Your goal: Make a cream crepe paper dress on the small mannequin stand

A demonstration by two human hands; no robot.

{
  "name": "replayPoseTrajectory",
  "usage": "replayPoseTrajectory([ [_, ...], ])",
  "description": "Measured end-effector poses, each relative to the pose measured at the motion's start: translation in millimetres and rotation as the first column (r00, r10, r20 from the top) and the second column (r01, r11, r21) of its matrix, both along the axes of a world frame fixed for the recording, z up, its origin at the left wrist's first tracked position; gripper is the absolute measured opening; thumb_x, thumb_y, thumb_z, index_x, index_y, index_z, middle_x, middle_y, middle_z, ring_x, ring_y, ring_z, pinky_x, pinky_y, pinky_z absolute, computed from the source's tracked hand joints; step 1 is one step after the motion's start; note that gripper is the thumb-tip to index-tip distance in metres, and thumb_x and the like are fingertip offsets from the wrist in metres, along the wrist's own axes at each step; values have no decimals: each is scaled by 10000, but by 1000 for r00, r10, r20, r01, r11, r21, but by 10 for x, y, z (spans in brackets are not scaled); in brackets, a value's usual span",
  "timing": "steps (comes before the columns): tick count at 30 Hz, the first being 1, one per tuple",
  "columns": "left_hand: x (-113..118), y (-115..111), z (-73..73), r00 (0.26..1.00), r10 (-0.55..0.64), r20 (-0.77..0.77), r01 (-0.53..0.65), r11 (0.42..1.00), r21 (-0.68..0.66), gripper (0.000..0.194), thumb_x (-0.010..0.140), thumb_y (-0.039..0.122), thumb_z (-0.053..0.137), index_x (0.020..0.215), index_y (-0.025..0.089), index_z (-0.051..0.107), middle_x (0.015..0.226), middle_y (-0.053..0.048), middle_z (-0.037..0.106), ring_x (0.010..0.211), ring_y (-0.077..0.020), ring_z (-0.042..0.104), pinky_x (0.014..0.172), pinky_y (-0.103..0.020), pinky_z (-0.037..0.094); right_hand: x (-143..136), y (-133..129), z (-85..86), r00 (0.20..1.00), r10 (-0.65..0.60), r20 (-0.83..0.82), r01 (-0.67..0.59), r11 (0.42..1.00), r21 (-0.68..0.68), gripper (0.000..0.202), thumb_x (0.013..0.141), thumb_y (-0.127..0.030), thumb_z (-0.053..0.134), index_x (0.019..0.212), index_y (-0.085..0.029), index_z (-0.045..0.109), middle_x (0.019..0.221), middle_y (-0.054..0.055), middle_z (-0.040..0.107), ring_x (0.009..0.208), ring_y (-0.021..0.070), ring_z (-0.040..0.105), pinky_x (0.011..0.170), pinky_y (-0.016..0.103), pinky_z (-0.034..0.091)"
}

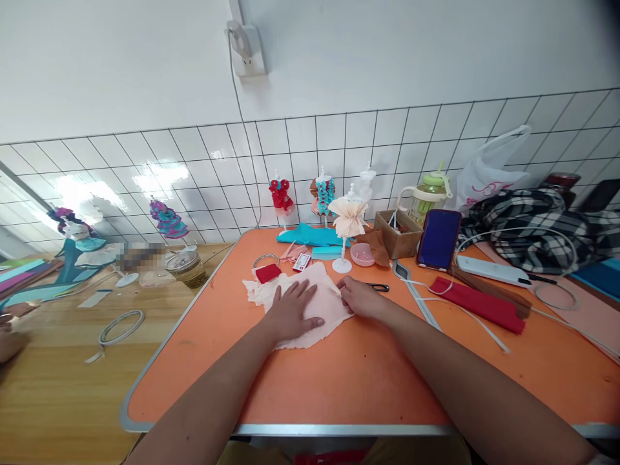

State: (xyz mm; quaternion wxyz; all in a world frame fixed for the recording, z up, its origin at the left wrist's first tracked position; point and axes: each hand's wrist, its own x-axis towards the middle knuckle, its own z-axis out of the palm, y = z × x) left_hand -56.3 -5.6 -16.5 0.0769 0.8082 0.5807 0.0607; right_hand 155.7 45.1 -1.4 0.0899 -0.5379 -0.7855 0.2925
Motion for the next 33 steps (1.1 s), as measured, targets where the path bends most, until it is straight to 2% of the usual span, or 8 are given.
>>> replayPoseTrajectory([
  [11,-82,40,-68,1000,9,-6,-9,998,-68,864,720,758,408,1441,316,232,1543,-52,160,1406,-332,108,1080,-617,-34,-65,-138,50,976,-101,193,47,963,264,298,876,-323,442,1144,-213,511,923,95,676,861,261,609,624,288,349],
  [14,-92,34,-53,1000,-19,7,19,998,-65,869,713,753,433,1438,314,242,1536,-51,193,1404,-320,128,1094,-591,-29,51,-83,145,970,-40,239,-32,957,290,243,886,-319,425,998,-253,630,972,53,678,889,225,602,627,278,350],
  [18,-74,18,-7,1000,-25,12,25,999,-40,828,711,739,461,1407,316,315,1501,-43,293,1375,-314,216,1104,-573,30,148,-16,180,962,227,153,-262,927,268,220,851,-308,498,947,-291,695,980,-7,673,893,160,589,647,239,355],
  [20,-95,41,51,998,51,24,-53,995,84,701,765,690,439,1351,305,413,1424,-44,421,1317,-289,330,1106,-498,150,140,-15,132,927,353,128,-374,897,238,222,826,-300,534,970,-287,703,977,-4,675,882,158,589,663,235,360],
  [22,-184,107,126,967,252,47,-256,942,218,547,848,613,354,1240,273,527,1281,-67,554,1204,-266,458,1025,-418,310,115,-30,68,904,404,141,-426,880,210,236,800,-258,550,982,-279,699,984,-1,679,883,163,591,672,234,364],
  [25,-444,293,214,764,641,-66,-630,765,134,550,850,617,300,1052,212,611,1073,-131,651,1016,-318,572,822,-429,432,88,-56,8,889,427,165,-455,867,205,255,788,-212,535,988,-257,687,994,6,685,897,167,593,686,233,369],
  [28,-704,525,224,722,683,-112,-681,730,58,525,837,587,336,905,163,637,882,-160,683,810,-314,631,656,-393,464,82,-86,31,881,444,164,-471,856,212,230,792,-207,521,935,-253,695,974,2,693,882,165,603,666,230,368],
  [33,-791,831,150,788,608,-92,-603,794,75,304,802,406,462,971,209,619,976,-121,675,853,-261,631,611,-304,448,75,-146,140,852,455,258,-510,832,218,219,798,-189,489,803,-227,705,892,30,703,817,183,615,609,246,346],
])
